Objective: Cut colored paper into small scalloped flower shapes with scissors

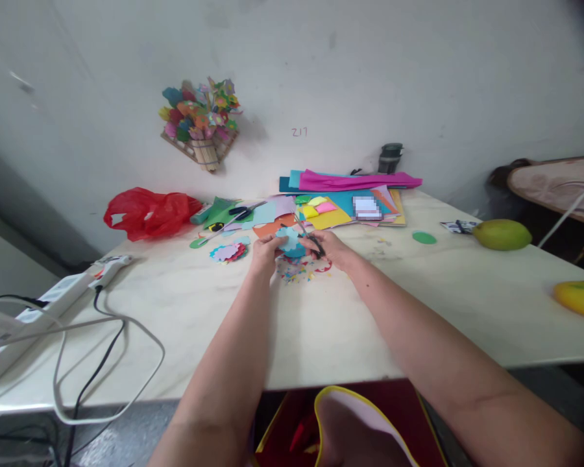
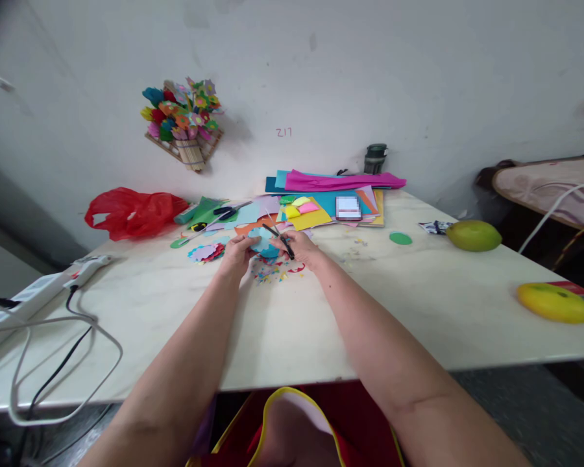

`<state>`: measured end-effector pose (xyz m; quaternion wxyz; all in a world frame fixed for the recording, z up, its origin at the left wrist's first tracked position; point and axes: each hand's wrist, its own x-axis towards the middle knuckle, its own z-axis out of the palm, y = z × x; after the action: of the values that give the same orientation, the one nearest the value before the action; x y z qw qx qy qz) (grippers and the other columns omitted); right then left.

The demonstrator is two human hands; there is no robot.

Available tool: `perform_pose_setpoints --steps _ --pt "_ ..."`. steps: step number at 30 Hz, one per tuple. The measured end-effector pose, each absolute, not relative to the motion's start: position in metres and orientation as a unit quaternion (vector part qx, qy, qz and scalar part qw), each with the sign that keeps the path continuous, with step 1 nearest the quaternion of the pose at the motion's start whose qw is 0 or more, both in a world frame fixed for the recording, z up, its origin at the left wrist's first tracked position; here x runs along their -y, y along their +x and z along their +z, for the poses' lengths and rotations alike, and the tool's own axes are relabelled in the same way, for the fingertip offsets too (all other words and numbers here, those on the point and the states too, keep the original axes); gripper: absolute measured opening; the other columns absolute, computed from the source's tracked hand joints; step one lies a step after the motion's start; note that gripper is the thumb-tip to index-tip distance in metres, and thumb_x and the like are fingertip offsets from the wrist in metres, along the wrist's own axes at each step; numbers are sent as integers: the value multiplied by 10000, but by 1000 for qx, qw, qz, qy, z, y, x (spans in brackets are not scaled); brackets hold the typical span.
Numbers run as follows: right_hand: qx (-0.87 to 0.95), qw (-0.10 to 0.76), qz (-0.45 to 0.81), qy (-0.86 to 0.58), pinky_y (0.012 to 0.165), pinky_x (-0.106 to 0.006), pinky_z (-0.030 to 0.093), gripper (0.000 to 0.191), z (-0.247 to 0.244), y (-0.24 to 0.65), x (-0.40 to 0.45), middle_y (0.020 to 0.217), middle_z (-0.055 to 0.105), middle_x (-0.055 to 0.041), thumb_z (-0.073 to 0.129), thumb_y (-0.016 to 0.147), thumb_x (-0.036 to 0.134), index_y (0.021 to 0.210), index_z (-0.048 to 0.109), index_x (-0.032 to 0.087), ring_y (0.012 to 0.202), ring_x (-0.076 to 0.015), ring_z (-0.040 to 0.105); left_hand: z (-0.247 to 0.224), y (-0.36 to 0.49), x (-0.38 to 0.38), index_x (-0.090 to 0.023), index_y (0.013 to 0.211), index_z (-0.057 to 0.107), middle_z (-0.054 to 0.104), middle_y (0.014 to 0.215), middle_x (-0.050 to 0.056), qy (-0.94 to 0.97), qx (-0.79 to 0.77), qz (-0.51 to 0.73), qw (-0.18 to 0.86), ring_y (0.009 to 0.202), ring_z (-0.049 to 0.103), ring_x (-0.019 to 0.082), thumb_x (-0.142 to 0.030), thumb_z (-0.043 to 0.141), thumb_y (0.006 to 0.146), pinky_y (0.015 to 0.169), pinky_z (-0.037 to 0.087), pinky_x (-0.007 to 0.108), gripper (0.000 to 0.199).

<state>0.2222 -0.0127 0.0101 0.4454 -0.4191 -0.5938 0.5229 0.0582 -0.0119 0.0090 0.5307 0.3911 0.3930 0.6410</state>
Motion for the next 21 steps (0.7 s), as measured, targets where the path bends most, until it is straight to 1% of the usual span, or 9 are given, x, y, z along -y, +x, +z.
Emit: perform_pose_setpoints --steps 3,6,10,14,17,21 --pt "576 454 529 -427 348 -152 275 294 13 225 14 557 593 31 764 630 292 811 579 151 440 -67 486 8 57 12 -146 501 553 560 493 -15 399 -386 635 538 457 512 101 -170 738 468 497 446 234 189" --pt "566 462 530 -431 335 -146 236 358 12 226 12 575 610 25 780 601 294 862 577 157 445 -71 497 7 57 12 -141 503 565 564 493 -12 408 -376 631 543 457 515 101 -161 740 470 496 443 232 180" --pt "592 454 531 -402 322 -145 232 324 11 229 11 581 603 20 751 654 371 828 585 154 446 -68 507 6 56 12 -135 517 565 564 507 -12 407 -360 630 554 453 510 89 -151 742 485 485 430 219 181" --pt "627 405 541 -386 300 -147 247 283 15 230 17 564 598 8 709 717 383 744 566 140 417 -60 494 3 54 10 -135 530 537 546 513 -27 393 -344 636 568 451 497 73 -140 751 506 484 428 206 215" --pt "644 369 557 -372 286 -145 244 294 18 230 21 564 617 1 700 740 394 739 548 142 379 -50 466 1 52 7 -129 561 555 560 535 -24 391 -328 633 581 468 509 72 -141 763 509 500 442 205 215" --pt "646 352 568 -368 284 -145 251 313 19 228 23 578 637 -6 705 748 409 750 536 146 354 -39 440 -1 52 5 -128 570 566 565 534 -18 385 -316 635 591 464 504 72 -140 765 504 481 435 200 211"
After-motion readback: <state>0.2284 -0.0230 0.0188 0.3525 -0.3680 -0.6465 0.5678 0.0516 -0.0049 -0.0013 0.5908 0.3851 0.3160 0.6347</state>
